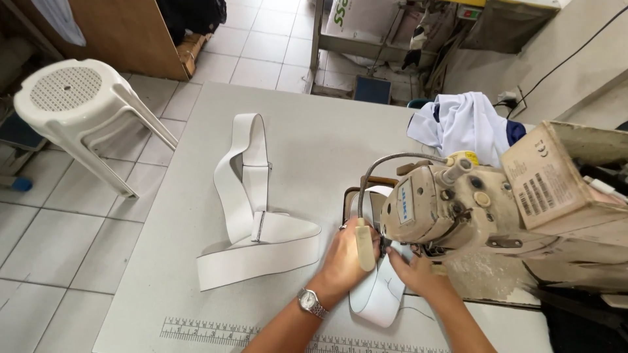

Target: Sewing white elastic bands using an industrial sewing machine on a factory floor.

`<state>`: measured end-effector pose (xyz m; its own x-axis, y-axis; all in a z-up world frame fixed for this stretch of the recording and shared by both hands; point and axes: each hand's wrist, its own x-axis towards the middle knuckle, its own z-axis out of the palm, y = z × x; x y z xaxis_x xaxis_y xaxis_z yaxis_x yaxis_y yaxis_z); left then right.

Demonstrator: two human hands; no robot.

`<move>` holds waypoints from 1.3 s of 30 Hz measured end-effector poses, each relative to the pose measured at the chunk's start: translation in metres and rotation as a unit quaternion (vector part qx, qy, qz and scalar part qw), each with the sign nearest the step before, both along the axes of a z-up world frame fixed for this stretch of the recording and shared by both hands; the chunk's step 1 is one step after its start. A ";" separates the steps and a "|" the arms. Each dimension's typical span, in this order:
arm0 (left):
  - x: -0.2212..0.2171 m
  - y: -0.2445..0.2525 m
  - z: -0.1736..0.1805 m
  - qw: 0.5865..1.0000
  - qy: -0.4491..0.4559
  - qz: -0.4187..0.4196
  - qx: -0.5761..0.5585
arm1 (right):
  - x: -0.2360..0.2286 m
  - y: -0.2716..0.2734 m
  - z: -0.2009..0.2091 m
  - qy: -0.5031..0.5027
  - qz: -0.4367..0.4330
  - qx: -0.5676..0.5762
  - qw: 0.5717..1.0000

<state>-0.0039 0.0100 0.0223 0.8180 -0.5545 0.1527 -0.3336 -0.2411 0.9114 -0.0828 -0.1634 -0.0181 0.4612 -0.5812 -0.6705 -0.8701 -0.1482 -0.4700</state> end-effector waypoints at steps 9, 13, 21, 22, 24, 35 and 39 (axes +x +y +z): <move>0.002 0.001 -0.004 0.999 -0.022 -0.007 -0.047 | 0.000 -0.003 -0.004 -0.072 0.045 -0.021 0.996; 0.003 0.000 -0.007 0.999 -0.019 0.001 -0.033 | 0.001 0.001 0.005 -0.012 0.009 -0.018 1.000; 0.004 -0.001 -0.011 0.997 -0.062 -0.009 -0.045 | 0.000 -0.003 -0.005 0.032 0.030 -0.068 0.997; 0.004 -0.001 -0.011 0.997 -0.064 -0.009 -0.046 | 0.000 0.001 0.006 0.041 0.040 -0.061 0.996; 0.004 -0.001 -0.011 0.997 -0.067 -0.009 -0.047 | 0.000 0.004 0.013 0.051 0.051 -0.054 0.996; 0.002 0.001 -0.003 0.999 -0.016 -0.002 -0.047 | 0.005 0.021 0.040 0.048 0.047 -0.058 0.996; 0.002 -0.001 -0.007 0.999 -0.022 0.003 -0.042 | -0.002 0.021 0.031 -0.210 0.124 -0.130 0.961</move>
